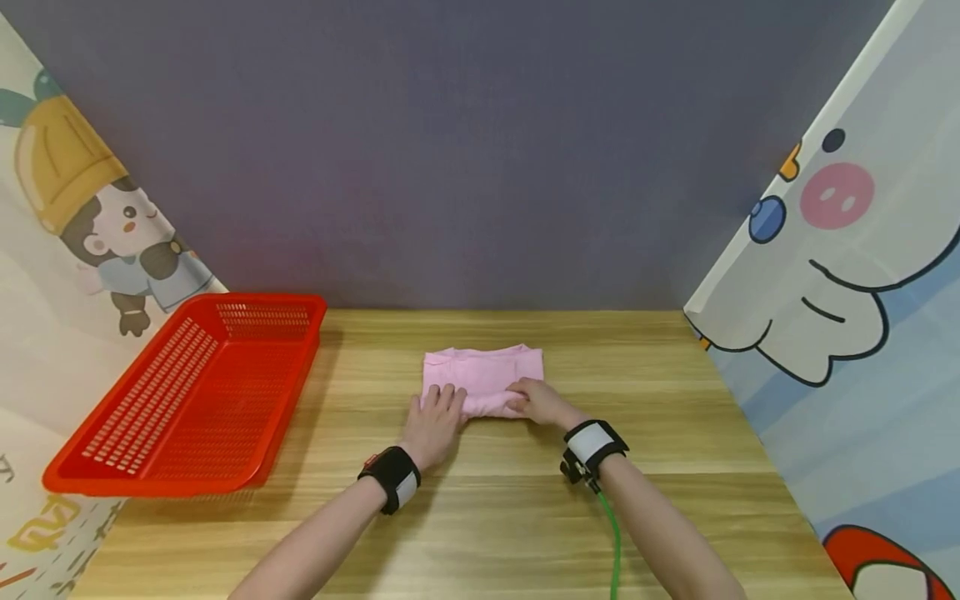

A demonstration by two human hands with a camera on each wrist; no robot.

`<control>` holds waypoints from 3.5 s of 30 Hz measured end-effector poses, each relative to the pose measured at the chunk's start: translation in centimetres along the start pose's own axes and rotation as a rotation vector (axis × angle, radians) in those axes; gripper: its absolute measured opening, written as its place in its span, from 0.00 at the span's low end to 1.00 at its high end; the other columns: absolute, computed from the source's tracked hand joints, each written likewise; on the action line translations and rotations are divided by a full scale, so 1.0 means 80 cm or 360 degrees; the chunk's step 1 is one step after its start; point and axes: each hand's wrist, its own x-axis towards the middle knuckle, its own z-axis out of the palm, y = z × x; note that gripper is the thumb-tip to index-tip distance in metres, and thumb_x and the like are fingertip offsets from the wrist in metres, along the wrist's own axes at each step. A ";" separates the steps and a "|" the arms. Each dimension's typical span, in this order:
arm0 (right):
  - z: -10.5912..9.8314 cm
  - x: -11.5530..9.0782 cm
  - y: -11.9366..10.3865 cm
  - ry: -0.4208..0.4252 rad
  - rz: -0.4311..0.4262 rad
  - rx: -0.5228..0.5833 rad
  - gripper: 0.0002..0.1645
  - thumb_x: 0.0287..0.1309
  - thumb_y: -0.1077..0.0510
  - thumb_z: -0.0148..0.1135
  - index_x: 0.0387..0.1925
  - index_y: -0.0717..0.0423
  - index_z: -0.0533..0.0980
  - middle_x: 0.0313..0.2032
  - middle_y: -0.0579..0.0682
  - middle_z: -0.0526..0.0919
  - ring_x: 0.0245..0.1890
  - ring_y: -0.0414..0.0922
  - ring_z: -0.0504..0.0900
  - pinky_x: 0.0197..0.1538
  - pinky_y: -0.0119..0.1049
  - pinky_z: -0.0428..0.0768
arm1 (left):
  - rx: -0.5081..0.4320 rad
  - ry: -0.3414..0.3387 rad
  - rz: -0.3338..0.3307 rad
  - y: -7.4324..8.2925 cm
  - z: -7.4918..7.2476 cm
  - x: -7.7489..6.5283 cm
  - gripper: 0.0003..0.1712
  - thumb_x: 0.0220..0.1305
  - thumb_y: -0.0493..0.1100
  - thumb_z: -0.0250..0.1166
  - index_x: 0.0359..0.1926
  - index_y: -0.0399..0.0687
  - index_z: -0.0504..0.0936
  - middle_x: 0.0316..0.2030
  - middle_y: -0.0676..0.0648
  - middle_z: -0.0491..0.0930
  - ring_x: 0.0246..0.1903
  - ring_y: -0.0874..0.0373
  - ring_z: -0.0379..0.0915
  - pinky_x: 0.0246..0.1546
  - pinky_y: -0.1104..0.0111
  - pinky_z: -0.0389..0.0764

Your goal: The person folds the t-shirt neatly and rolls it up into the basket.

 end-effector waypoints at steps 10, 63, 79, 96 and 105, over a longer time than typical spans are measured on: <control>0.012 -0.012 -0.004 0.0084 0.0186 -0.0199 0.27 0.50 0.49 0.62 0.53 0.50 0.71 0.43 0.51 0.72 0.46 0.50 0.68 0.48 0.47 0.65 | -0.0251 -0.0421 -0.0044 -0.011 -0.011 0.022 0.21 0.66 0.56 0.42 0.54 0.53 0.62 0.47 0.48 0.66 0.49 0.49 0.60 0.39 0.53 0.69; 0.052 0.008 -0.004 0.0374 0.0363 -0.0846 0.29 0.55 0.40 0.52 0.54 0.49 0.63 0.50 0.52 0.68 0.52 0.53 0.64 0.43 0.51 0.71 | -0.0400 -0.0429 -0.0285 -0.027 0.008 0.065 0.22 0.67 0.58 0.35 0.44 0.51 0.70 0.46 0.50 0.72 0.51 0.48 0.63 0.36 0.51 0.72; 0.015 0.032 0.009 -0.0053 0.0337 -0.0545 0.21 0.61 0.45 0.46 0.51 0.51 0.67 0.45 0.55 0.71 0.47 0.55 0.67 0.44 0.52 0.71 | -0.0098 0.0014 -0.0060 -0.025 0.028 0.047 0.28 0.64 0.60 0.44 0.57 0.47 0.64 0.51 0.46 0.69 0.53 0.49 0.63 0.42 0.51 0.71; 0.040 0.028 0.011 0.0263 0.0349 -0.0774 0.36 0.52 0.34 0.51 0.59 0.45 0.60 0.53 0.52 0.68 0.56 0.54 0.64 0.55 0.59 0.60 | -0.0413 -0.0285 -0.0260 -0.033 0.021 0.073 0.25 0.66 0.59 0.35 0.47 0.52 0.71 0.48 0.52 0.74 0.50 0.51 0.64 0.44 0.51 0.70; 0.024 0.030 0.007 0.0030 0.0361 -0.0672 0.28 0.57 0.34 0.44 0.53 0.43 0.65 0.52 0.51 0.71 0.55 0.54 0.66 0.57 0.62 0.59 | -0.0312 -0.0100 -0.0229 -0.026 0.023 0.059 0.28 0.66 0.61 0.35 0.49 0.50 0.71 0.46 0.48 0.74 0.48 0.48 0.67 0.40 0.50 0.70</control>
